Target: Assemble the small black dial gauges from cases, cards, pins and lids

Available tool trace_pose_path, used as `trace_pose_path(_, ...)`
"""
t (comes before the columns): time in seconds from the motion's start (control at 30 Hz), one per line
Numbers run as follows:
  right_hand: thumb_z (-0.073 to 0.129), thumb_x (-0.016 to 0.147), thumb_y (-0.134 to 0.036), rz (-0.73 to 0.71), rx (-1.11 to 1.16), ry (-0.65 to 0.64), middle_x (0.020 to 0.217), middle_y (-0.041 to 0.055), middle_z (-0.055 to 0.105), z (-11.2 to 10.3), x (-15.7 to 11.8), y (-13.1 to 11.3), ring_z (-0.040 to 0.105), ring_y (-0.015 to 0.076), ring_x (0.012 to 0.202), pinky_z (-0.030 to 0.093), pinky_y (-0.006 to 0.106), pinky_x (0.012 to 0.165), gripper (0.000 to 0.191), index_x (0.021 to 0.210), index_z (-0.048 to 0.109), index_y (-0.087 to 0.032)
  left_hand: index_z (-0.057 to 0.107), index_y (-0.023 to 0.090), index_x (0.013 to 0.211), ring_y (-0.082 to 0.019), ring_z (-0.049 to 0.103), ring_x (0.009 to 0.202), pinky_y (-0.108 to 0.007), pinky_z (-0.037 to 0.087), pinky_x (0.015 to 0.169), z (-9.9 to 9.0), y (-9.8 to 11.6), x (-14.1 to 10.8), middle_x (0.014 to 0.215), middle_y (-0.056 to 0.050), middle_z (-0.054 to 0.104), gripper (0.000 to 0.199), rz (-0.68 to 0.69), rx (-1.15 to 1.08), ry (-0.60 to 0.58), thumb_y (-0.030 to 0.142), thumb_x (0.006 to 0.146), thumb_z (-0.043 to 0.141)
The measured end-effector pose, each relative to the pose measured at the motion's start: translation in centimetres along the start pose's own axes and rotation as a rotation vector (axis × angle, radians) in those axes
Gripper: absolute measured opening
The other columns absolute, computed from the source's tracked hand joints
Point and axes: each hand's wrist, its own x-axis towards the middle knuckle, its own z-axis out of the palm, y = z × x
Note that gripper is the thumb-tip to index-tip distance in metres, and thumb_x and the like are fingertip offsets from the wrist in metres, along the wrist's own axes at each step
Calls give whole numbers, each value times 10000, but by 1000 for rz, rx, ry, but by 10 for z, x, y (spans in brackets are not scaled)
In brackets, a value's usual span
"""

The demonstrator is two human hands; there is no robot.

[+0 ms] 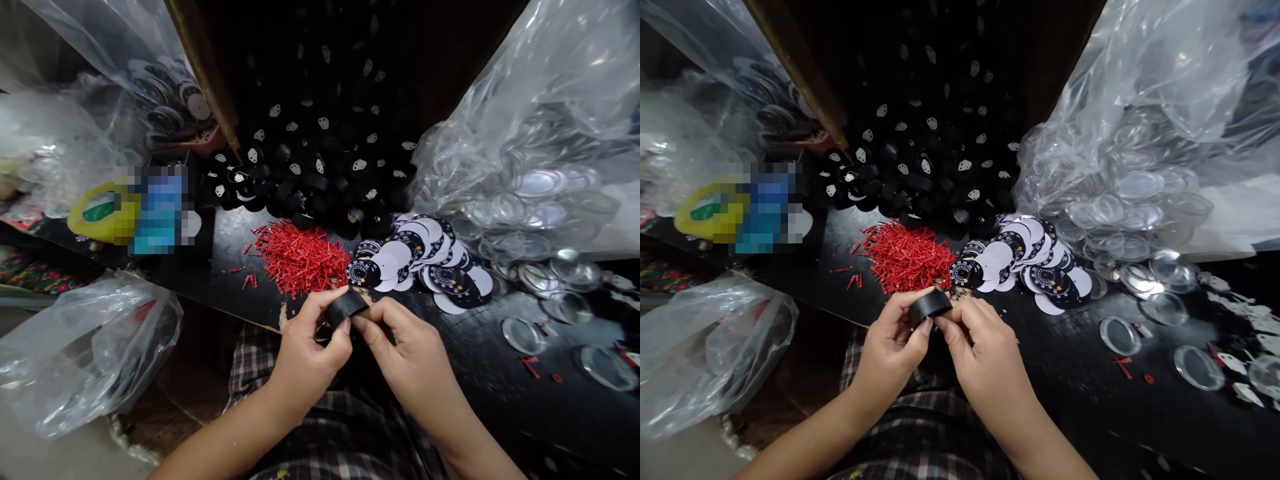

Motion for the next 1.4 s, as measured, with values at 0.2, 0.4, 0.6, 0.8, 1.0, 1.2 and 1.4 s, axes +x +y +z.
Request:
trace_pose_path(0.2,515,922,-300,90,0,10,611,-36,511,2,-2,1,439,99,533,331,224,493,267,675,498,-200,635,273,1141,-178,660,916,-279,477,885,-3,3,1,1073,4,709,326,-10,61,23,185,829,599)
trace_pose_path(0.4,527,909,-253,-33,-69,-27,684,-7,545,-6,7,7,504,130,638,382,252,581,189,729,548,-200,603,246,1143,-211,599,1140,-328,452,991,-3,1,11,1211,-25,664,282,-273,-340,-120,265,863,586)
trace_pose_path(0.6,498,893,-153,-317,-420,26,797,48,586,-4,17,13,520,189,759,377,348,735,94,892,591,-163,548,298,1305,-227,410,1350,-350,315,1132,-4,-4,12,1387,-10,547,445,-318,-320,-147,362,868,601)
trace_pose_path(0.8,466,850,-104,-291,-434,110,692,18,539,0,22,7,494,161,678,392,313,684,151,736,540,-167,650,283,1199,-289,534,1240,-417,430,1049,10,-3,10,1255,-55,651,434,-532,-555,-13,473,808,648)
trace_pose_path(1.0,579,806,-129,-62,-298,-14,646,-42,572,-17,25,5,535,118,608,414,232,586,101,736,585,-200,616,324,1234,-269,421,1342,-459,283,1145,15,-9,13,1364,1,570,426,-383,-355,-48,445,827,637)
trace_pose_path(1.2,474,886,-240,75,-446,445,1135,192,603,-107,74,79,600,281,946,440,449,859,329,1148,608,-93,542,311,1314,-253,466,1308,-435,362,1102,10,-20,17,1392,-10,543,445,-305,-325,-118,434,886,550)
trace_pose_path(1.4,551,820,-253,103,-682,436,1157,157,631,-144,99,126,631,238,818,461,425,886,340,1109,683,-130,572,312,1287,-254,470,1305,-433,319,1120,9,-21,16,1341,-17,590,416,-246,-159,-153,415,885,555)
